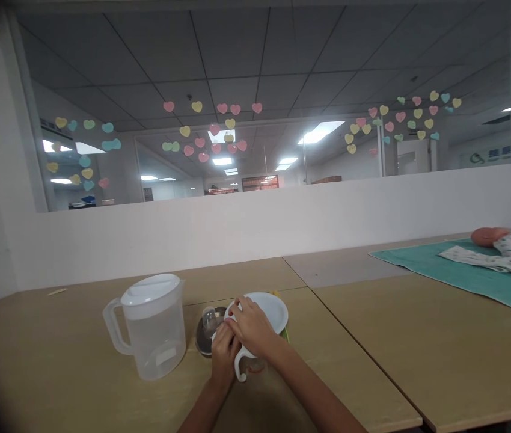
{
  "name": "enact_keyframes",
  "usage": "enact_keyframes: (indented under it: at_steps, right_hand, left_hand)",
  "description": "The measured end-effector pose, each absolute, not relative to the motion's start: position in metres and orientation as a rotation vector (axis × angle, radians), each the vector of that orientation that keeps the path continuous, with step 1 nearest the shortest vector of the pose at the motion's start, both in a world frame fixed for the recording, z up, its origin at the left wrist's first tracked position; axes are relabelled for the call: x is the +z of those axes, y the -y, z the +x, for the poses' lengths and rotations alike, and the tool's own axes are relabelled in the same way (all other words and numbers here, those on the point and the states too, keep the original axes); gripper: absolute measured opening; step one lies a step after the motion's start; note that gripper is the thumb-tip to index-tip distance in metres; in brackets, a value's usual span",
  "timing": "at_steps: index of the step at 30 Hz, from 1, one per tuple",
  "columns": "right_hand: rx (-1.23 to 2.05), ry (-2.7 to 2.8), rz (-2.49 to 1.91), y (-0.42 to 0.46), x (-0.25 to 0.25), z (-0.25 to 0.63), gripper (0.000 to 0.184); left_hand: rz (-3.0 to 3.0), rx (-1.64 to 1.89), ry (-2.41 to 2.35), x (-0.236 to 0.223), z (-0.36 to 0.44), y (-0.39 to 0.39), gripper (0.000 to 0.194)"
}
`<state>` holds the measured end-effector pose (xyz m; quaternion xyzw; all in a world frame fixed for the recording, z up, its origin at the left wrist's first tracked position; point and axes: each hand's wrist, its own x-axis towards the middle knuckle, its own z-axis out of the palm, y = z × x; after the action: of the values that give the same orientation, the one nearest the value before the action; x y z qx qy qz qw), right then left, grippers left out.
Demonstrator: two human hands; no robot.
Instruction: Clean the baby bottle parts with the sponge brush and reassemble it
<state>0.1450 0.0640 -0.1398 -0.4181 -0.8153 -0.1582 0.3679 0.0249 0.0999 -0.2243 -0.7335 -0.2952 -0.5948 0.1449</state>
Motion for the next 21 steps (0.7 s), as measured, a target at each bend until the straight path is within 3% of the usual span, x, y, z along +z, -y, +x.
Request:
enact_keyframes:
  at_steps: [4,9,15,21]
  right_hand:
    - [-0.425,1.983,-1.192,-0.057,-0.14,0.151,0.014]
    - [-0.545,2.104,-1.369,-0.056,-0.141,0.154,0.026]
    - [-0.813,1.977,-1.121,-0.044,-0.135,0.155,0.035]
    - [-0.643,1.97,-1.142,-0.044,-0.131,0.159,0.037]
  left_hand:
    - [-2.126,-1.732,0.904,-0.22,0.026,-0.095,0.024]
    - [-2.153,-1.743,0.872,-0.218,0.026,-0.093,0.023]
    - [-2.159,-1.679,0.978,-0.222,0.027,-0.097,0.024]
    - [-2.156,-1.67,0.976,-0.223,0.028,-0.092,0.024]
